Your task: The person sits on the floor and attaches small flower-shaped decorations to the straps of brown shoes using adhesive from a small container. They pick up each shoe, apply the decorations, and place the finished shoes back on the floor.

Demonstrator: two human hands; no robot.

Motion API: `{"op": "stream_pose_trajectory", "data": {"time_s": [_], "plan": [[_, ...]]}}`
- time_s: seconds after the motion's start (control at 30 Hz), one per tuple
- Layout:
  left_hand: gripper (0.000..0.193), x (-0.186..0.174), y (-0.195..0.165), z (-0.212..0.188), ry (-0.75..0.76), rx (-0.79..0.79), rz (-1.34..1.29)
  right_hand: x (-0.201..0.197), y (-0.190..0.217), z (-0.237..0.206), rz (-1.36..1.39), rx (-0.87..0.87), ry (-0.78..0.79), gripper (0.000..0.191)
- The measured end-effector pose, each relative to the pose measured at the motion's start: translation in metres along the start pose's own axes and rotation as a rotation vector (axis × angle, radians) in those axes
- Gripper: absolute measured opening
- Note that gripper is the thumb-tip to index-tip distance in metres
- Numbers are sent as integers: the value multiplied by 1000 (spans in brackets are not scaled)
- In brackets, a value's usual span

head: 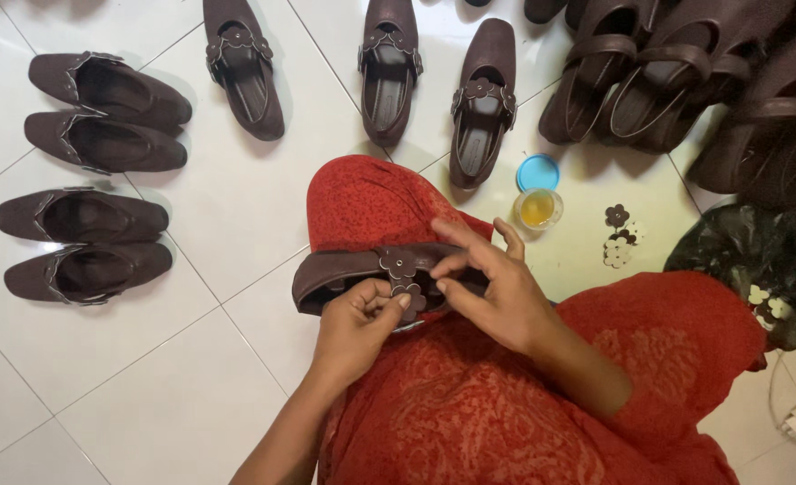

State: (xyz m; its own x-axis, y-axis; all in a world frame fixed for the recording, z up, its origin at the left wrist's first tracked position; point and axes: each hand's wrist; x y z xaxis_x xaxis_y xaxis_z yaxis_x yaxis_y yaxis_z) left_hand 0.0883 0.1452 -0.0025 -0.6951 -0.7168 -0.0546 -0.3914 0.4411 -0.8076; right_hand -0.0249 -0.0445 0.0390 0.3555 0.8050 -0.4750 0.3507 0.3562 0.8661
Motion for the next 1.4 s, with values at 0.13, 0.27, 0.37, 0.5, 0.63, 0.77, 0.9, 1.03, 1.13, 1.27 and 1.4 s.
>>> {"op": "stream_pose_trajectory", "data": {"time_s": [0.13, 0.27, 0.37, 0.5, 0.63, 0.77, 0.9, 1.03, 1.13, 1.27, 1.4], "plan": [[11, 0, 1, 0, -23, 4, 39, 5, -1, -11, -15, -29, 21, 69], [11, 2, 2, -3, -59, 18, 82, 11, -3, -17, -38, -66, 14, 69], [10, 4, 4, -2, -57, 21, 21, 12, -6, -18, -57, -113, -16, 69], [12, 4, 3, 1, -21, 76, -41, 14, -9, -21, -85, -225, -67, 69], [14, 1, -8, -2, 5, 20, 59, 13, -11, -23, -84, -185, -59, 69], [16, 2, -22, -6, 10, -14, 125, 12, -12, -23, -64, -195, -66, 70], [18, 3, -26, -7, 40, -17, 135, 12, -11, -22, -56, -192, -65, 70], [13, 2, -19, -7, -14, 18, 153, 13, -13, -24, -17, -184, -74, 69], [12, 3, -10, -8, -21, 49, 47, 13, -17, -24, 39, -224, -142, 69], [9, 2, -5, -6, -6, 46, 40, 14, -21, -19, -17, -406, -229, 72], [9, -3, -9, -4, 67, 37, 75, 19, -24, -4, -104, -634, -175, 67]]}}
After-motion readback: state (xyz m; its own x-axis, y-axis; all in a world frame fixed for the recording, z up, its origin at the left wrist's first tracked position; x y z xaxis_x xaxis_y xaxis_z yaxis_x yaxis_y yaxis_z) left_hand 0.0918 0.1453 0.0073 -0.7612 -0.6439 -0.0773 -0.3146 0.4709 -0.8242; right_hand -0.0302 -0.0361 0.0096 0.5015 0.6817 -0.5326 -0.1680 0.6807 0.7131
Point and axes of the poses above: each hand's wrist, its own z-axis towards the middle knuckle, its own x-axis out of the palm, y = z × x, and after that the axes turned 8 degrees about -y, right-handed
